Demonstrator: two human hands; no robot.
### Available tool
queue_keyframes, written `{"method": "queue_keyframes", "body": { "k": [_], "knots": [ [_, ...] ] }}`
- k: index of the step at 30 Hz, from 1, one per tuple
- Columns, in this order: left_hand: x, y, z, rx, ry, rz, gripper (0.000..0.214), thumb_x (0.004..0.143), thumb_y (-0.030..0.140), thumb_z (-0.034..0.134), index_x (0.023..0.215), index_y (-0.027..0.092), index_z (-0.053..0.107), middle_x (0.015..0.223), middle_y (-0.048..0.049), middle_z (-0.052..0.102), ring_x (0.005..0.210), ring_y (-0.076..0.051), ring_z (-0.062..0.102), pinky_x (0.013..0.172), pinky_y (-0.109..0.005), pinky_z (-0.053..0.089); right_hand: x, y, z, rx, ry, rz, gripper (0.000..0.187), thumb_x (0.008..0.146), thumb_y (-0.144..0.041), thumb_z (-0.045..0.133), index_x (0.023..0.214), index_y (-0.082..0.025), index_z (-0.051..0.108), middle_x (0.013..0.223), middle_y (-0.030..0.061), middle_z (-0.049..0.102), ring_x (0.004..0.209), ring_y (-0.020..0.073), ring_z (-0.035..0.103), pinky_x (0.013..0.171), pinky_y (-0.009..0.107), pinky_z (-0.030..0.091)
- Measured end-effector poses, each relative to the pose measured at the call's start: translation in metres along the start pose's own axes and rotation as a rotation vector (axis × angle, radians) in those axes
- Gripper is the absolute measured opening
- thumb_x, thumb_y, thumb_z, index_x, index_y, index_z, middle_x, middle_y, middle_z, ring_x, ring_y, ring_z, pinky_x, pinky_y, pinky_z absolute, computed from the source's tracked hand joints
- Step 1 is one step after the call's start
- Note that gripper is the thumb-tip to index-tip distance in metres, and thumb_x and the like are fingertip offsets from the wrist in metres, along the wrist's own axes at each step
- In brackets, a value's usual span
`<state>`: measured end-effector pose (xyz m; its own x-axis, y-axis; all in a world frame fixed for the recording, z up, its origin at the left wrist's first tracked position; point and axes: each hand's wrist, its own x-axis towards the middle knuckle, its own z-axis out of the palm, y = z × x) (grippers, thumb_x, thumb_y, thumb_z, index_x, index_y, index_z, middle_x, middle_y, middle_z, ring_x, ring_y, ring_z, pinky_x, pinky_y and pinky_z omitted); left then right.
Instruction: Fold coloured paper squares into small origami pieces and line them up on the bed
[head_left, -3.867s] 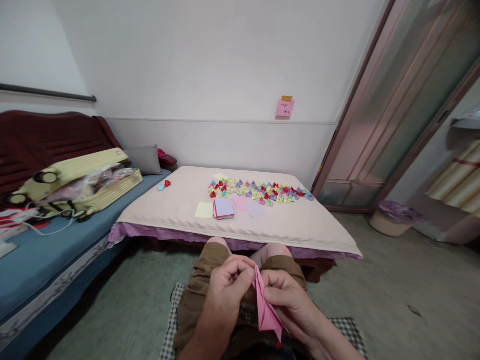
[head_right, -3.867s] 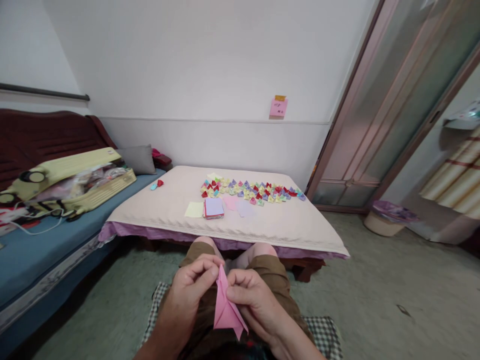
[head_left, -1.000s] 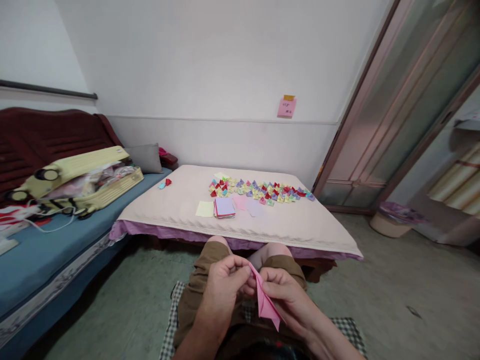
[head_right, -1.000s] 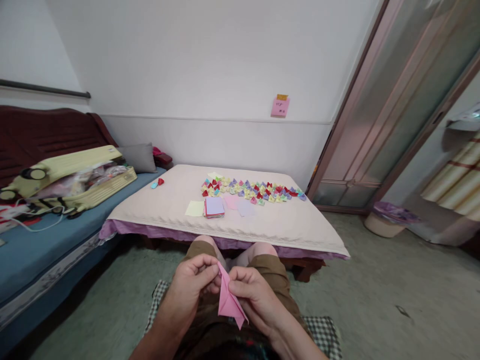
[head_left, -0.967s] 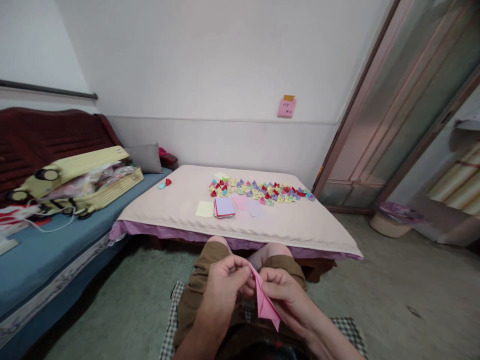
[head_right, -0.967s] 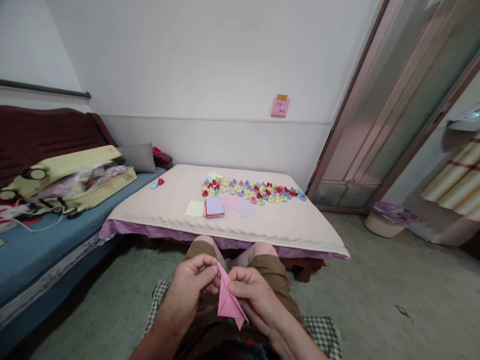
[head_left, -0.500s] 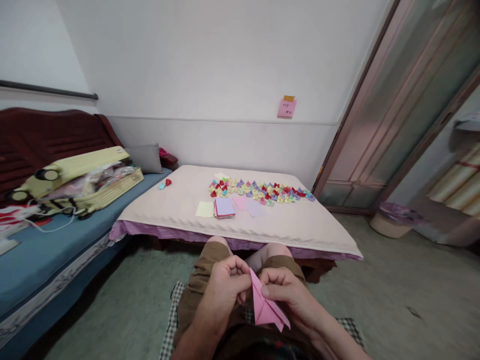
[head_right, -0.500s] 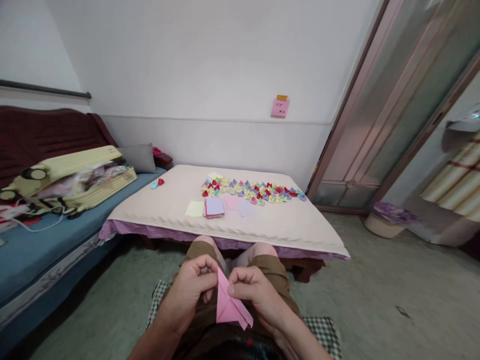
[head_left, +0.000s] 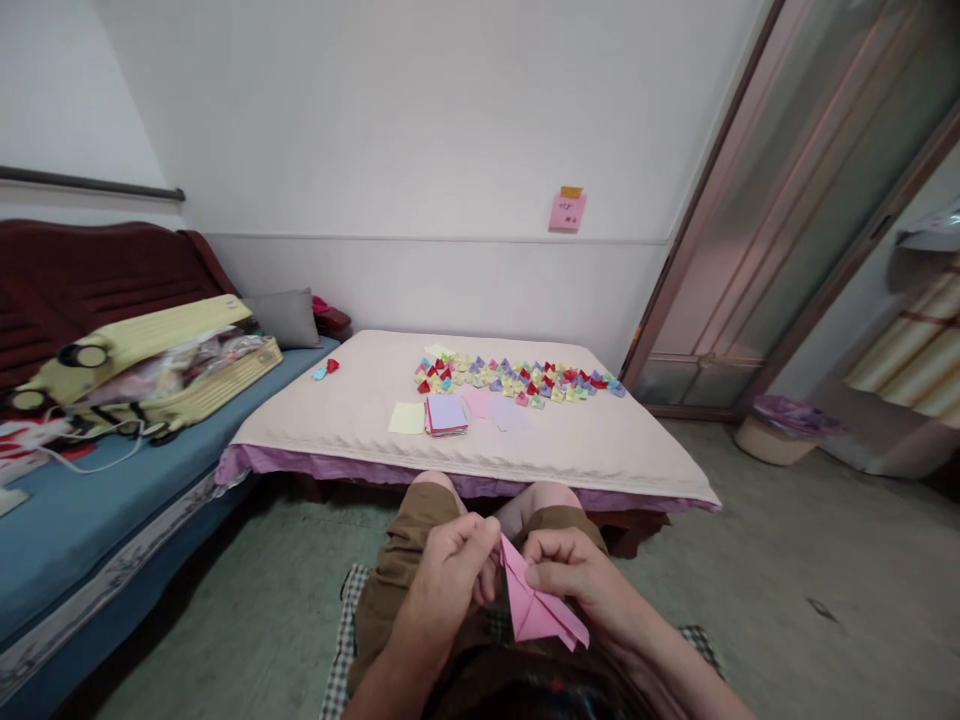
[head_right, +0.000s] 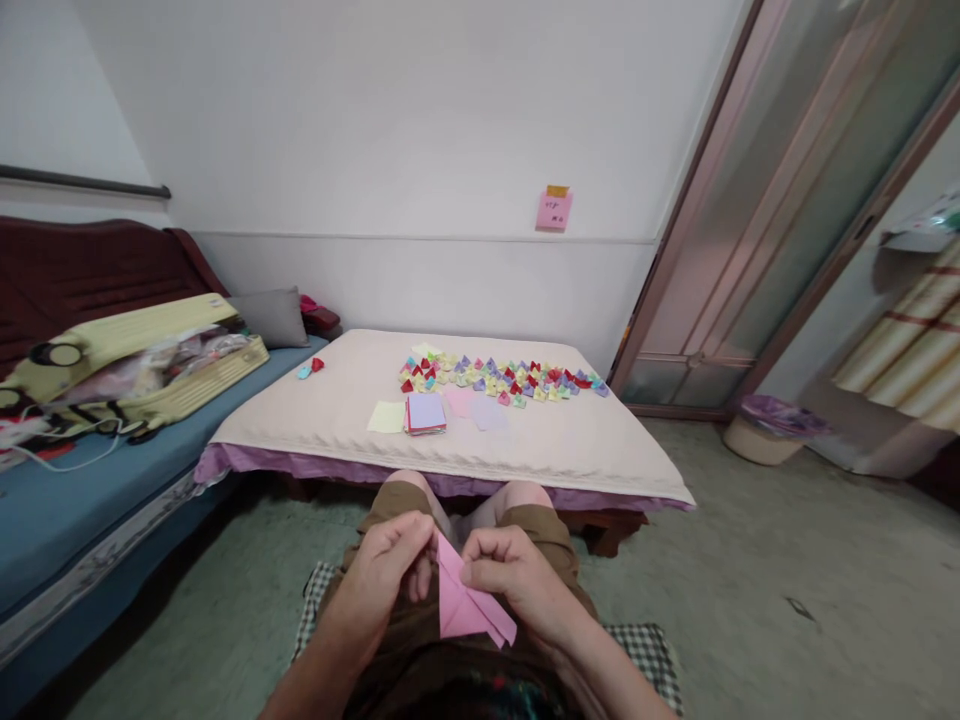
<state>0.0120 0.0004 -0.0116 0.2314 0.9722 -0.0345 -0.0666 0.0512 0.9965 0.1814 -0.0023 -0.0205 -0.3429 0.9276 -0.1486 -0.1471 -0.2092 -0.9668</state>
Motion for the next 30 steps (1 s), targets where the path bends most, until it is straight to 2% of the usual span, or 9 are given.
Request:
{"method": "queue_keyframes", "body": {
  "k": [4, 10, 15, 19, 21, 23, 26, 28, 30],
  "knots": [
    [0.002, 0.001, 0.001, 0.072, 0.0, -0.044, 0.017, 0.071, 0.03, 0.065, 0.065, 0.016, 0.056, 0.043, 0.0067, 0.046, 0.037, -0.007, 0.04, 0.04, -0.019, 0.027, 0.001, -0.003, 0.001, -0.084, 0.02, -0.035, 0.012, 0.062, -0.019, 0.07, 0.056, -0.014, 0.061, 0.049, -0.006, 0.043, 0.047, 0.0066, 0.028, 0.044, 0.021, 0.017],
    [0.003, -0.004, 0.002, -0.067, 0.058, -0.067, 0.024, 0.076, 0.033, 0.063, 0.06, 0.016, 0.055, 0.038, 0.0061, 0.045, 0.036, -0.006, 0.034, 0.041, -0.019, 0.023, 0.004, 0.0, -0.003, -0.155, 0.001, -0.097, 0.018, 0.066, -0.026, 0.073, 0.059, -0.013, 0.063, 0.052, -0.0052, 0.045, 0.05, 0.0072, 0.031, 0.048, 0.022, 0.02],
    [0.006, -0.01, -0.003, -0.179, 0.136, -0.032, 0.028, 0.078, 0.035, 0.065, 0.062, 0.015, 0.054, 0.041, 0.0067, 0.046, 0.039, -0.005, 0.035, 0.043, -0.018, 0.023, 0.006, 0.004, -0.008, -0.104, -0.006, -0.057, 0.017, 0.065, -0.027, 0.077, 0.071, -0.013, 0.067, 0.052, -0.0053, 0.05, 0.047, 0.0065, 0.034, 0.047, 0.021, 0.02],
    [0.01, -0.014, -0.005, -0.229, 0.17, -0.026, 0.032, 0.077, 0.035, 0.067, 0.059, 0.015, 0.051, 0.039, 0.0067, 0.045, 0.038, -0.004, 0.033, 0.042, -0.018, 0.022, 0.004, 0.0, -0.009, -0.056, -0.018, -0.137, 0.014, 0.069, -0.024, 0.074, 0.08, -0.017, 0.07, 0.051, -0.0069, 0.048, 0.047, 0.0064, 0.033, 0.047, 0.021, 0.021],
    [0.011, -0.015, -0.005, -0.275, 0.167, -0.043, 0.033, 0.076, 0.035, 0.068, 0.057, 0.015, 0.05, 0.038, 0.0066, 0.045, 0.037, -0.004, 0.032, 0.041, -0.018, 0.02, 0.002, -0.003, -0.009, -0.08, -0.011, -0.148, 0.008, 0.072, -0.022, 0.07, 0.076, -0.016, 0.073, 0.051, -0.0052, 0.048, 0.048, 0.0072, 0.034, 0.047, 0.021, 0.022],
    [0.012, -0.015, -0.005, -0.341, 0.15, -0.07, 0.034, 0.075, 0.036, 0.069, 0.056, 0.015, 0.05, 0.038, 0.0064, 0.045, 0.036, -0.004, 0.032, 0.04, -0.018, 0.019, -0.001, -0.005, -0.009, -0.082, -0.003, -0.135, 0.012, 0.074, -0.021, 0.066, 0.075, -0.015, 0.076, 0.054, -0.0028, 0.051, 0.05, 0.0085, 0.037, 0.048, 0.022, 0.024],
    [0.012, -0.014, -0.004, -0.475, 0.096, -0.136, 0.031, 0.074, 0.033, 0.071, 0.057, 0.014, 0.052, 0.038, 0.006, 0.045, 0.036, -0.004, 0.033, 0.039, -0.017, 0.021, -0.003, -0.007, -0.008, -0.036, -0.015, -0.122, 0.013, 0.072, -0.021, 0.069, 0.081, -0.017, 0.077, 0.06, -0.0011, 0.057, 0.053, 0.0097, 0.043, 0.051, 0.022, 0.029],
    [0.012, -0.015, -0.002, -0.571, 0.056, -0.193, 0.029, 0.073, 0.03, 0.071, 0.058, 0.014, 0.053, 0.04, 0.0062, 0.045, 0.036, -0.004, 0.035, 0.039, -0.017, 0.022, -0.004, -0.009, -0.006, -0.055, -0.019, -0.166, 0.013, 0.069, -0.023, 0.075, 0.081, -0.019, 0.077, 0.065, 0.0, 0.061, 0.058, 0.011, 0.046, 0.054, 0.023, 0.033],
    [0.012, -0.016, 0.0, -0.643, 0.029, -0.248, 0.025, 0.072, 0.027, 0.072, 0.06, 0.013, 0.054, 0.043, 0.0064, 0.045, 0.037, -0.003, 0.035, 0.038, -0.016, 0.024, -0.004, -0.012, -0.005, -0.136, -0.015, -0.273, 0.011, 0.07, -0.027, 0.077, 0.079, -0.021, 0.078, 0.072, 0.0017, 0.062, 0.065, 0.0136, 0.05, 0.061, 0.025, 0.038]
  ]
}}
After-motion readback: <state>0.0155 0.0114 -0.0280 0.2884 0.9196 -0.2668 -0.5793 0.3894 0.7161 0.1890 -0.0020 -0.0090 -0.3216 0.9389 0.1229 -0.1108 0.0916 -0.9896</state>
